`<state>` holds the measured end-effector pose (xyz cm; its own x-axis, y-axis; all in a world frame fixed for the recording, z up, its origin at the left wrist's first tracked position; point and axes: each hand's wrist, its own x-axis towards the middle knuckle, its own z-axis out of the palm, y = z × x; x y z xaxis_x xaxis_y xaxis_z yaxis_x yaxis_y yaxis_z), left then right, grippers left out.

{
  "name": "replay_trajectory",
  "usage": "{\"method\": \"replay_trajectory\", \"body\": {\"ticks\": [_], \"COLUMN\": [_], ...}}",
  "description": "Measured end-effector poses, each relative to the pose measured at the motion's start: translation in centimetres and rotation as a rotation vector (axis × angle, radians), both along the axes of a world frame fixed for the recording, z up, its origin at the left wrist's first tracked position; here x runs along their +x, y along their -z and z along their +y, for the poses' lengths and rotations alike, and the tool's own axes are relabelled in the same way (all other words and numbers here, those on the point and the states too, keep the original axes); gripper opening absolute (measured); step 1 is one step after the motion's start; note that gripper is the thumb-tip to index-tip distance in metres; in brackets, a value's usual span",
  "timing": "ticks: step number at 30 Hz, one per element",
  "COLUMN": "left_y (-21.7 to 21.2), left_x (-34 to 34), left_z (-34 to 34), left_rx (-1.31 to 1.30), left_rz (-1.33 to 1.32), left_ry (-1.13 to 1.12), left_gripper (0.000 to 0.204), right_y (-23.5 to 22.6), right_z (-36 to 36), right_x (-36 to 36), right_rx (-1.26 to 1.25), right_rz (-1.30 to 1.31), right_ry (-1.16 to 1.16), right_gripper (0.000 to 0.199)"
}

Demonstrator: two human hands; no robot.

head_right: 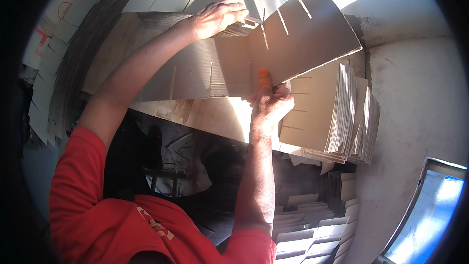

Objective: The person assembles flat cardboard pieces into box-like structures by folding along pre-scored lines and interlocking tabs. They handle each piece individually, folding and stacking the finished units on the floor.

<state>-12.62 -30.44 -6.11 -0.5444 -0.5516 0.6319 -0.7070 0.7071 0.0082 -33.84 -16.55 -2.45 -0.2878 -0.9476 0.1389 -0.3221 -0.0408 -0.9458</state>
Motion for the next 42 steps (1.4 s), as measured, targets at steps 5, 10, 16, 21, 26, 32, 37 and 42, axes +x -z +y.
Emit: {"method": "replay_trajectory", "body": {"ticks": [5,10,16,21,26,32,37,42], "left_y": [-1.3,-1.1,-1.2,-1.3,-2.7,0.7,-0.6,-0.3], "left_x": [-1.8,-2.8,-3.7,-6.1,-5.6,-2.0,-1.8,-1.6], "left_z": [3.5,6.0,9.6,15.6,14.2,2.9,0.8,0.6], "left_rx": [0.137,0.175,-0.16,-0.058,0.106,0.105,0.466,0.173], "left_rz": [-0.16,-0.038,-0.117,-0.084,0.391,0.035,0.016,-0.087], "left_ry": [0.007,0.123,0.152,0.065,-0.053,-0.335,-0.284,-0.1], "left_gripper": [0.038,0.036,0.035,0.028,0.047,0.057,0.037,0.032], "right_y": [-0.1,-0.5,-3.3,-2.8,-2.3,-2.0,-2.2,-2.1], "right_z": [-0.1,0.0,0.9,1.0,1.2,0.9,1.0,0.8], "right_x": [-0.6,-1.0,-0.8,-0.9,-1.4,-1.2,-0.6,-0.7], "right_rx": [0.042,0.085,-0.153,-0.101,-0.081,-0.037,-0.013,0.009], "right_rz": [0.031,0.06,0.111,0.16,0.136,0.178,0.068,0.083], "right_ry": [-0.025,-0.057,0.006,0.025,0.052,-0.012,-0.015,-0.039], "right_gripper": [0.04,0.036,0.015,0.022,0.025,0.025,0.02,0.017]}}
